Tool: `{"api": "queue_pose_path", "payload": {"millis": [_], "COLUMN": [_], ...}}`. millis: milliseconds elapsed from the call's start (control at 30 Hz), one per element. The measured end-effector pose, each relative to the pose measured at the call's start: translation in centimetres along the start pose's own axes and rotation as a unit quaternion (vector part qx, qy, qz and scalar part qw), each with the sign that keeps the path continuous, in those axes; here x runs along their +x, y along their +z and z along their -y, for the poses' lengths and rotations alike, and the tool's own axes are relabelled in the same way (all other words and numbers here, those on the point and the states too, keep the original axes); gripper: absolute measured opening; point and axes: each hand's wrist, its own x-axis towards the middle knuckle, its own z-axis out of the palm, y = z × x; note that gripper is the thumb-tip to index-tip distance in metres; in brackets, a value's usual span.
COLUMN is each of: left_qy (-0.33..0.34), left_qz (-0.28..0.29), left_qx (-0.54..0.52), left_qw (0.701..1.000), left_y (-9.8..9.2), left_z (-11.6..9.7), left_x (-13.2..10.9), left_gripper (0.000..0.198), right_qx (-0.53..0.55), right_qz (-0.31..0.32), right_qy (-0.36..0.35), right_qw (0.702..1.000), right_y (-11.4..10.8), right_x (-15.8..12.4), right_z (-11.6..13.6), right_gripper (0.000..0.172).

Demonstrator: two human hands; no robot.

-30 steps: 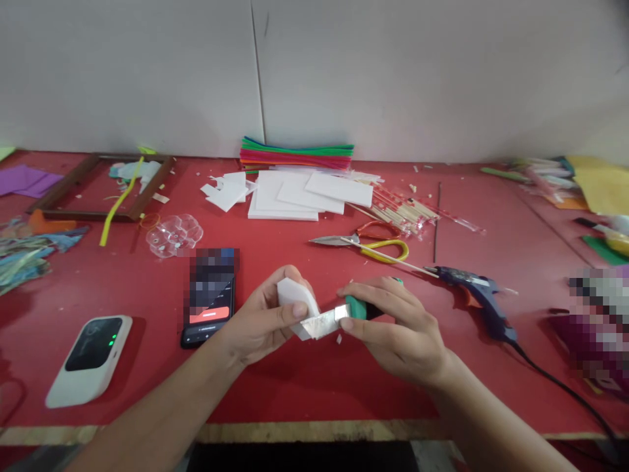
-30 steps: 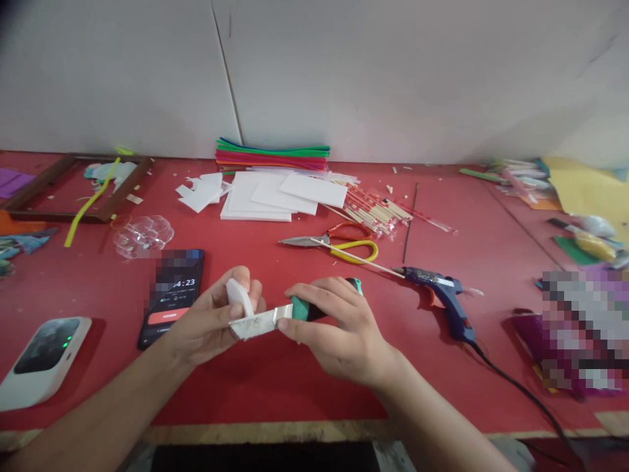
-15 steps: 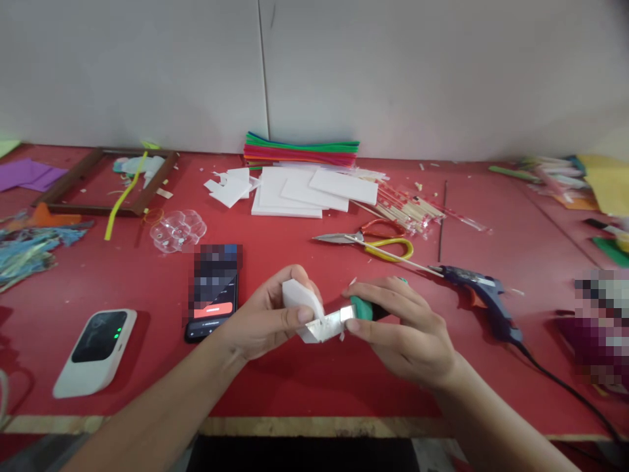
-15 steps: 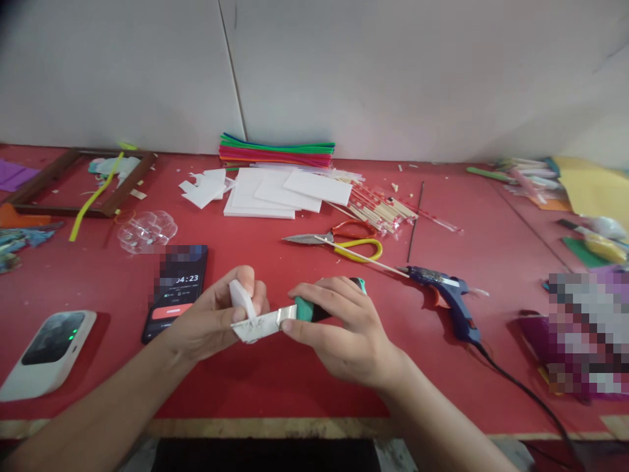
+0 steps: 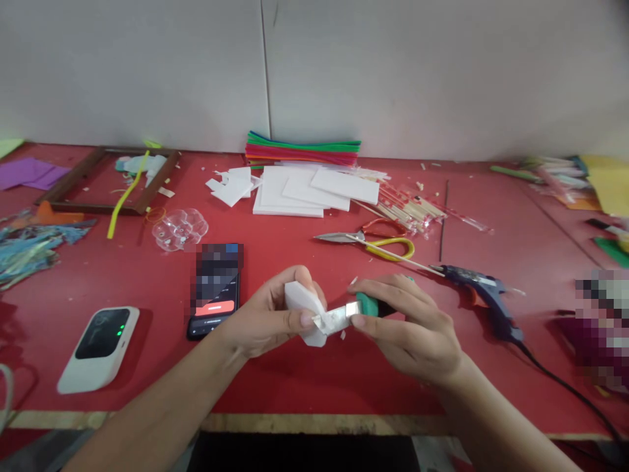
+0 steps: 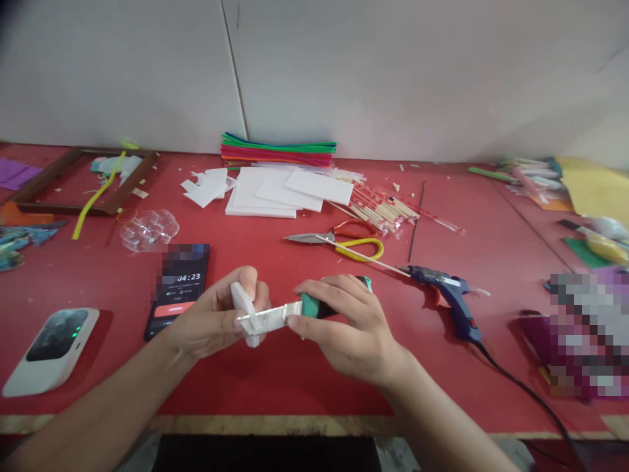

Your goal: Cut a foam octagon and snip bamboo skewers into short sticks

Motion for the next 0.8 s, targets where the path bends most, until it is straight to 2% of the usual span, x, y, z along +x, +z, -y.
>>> {"api": "queue_pose_path", "payload": {"millis": [233, 367, 633, 800], "left_qy": [-0.009, -0.006, -0.029, -0.016], "left_qz": [-0.012, -0.014, -0.040, -0.036], "left_qx": [0.011, 0.011, 0.048, 0.055], "left_qw": [1.000, 1.000, 0.998, 0.998], "left_y": [0.64, 0.87, 0.82, 0.70], "left_z": [0.50, 0.06, -0.11, -0.19], "left_x": [0.11, -0.03, 0.04, -0.08], "left_gripper": [0.018, 0.019, 0.022, 0.021], "right_qx": [0.018, 0.022, 0.015, 0.008], "right_qz": [-0.004, -0.009, -0.004, -0.008], "right_qy": [0.008, 0.012, 0.016, 0.014], "right_qw": [1.000, 1.000, 1.000, 1.000], "right_y": [0.36, 0.30, 0.20, 0.29], "right_x": [-0.14, -0.01, -0.15, -0.20], "right_z": [0.36, 0.31, 0.16, 0.02], "right_gripper": [0.038, 0.036, 0.038, 0.034]}}
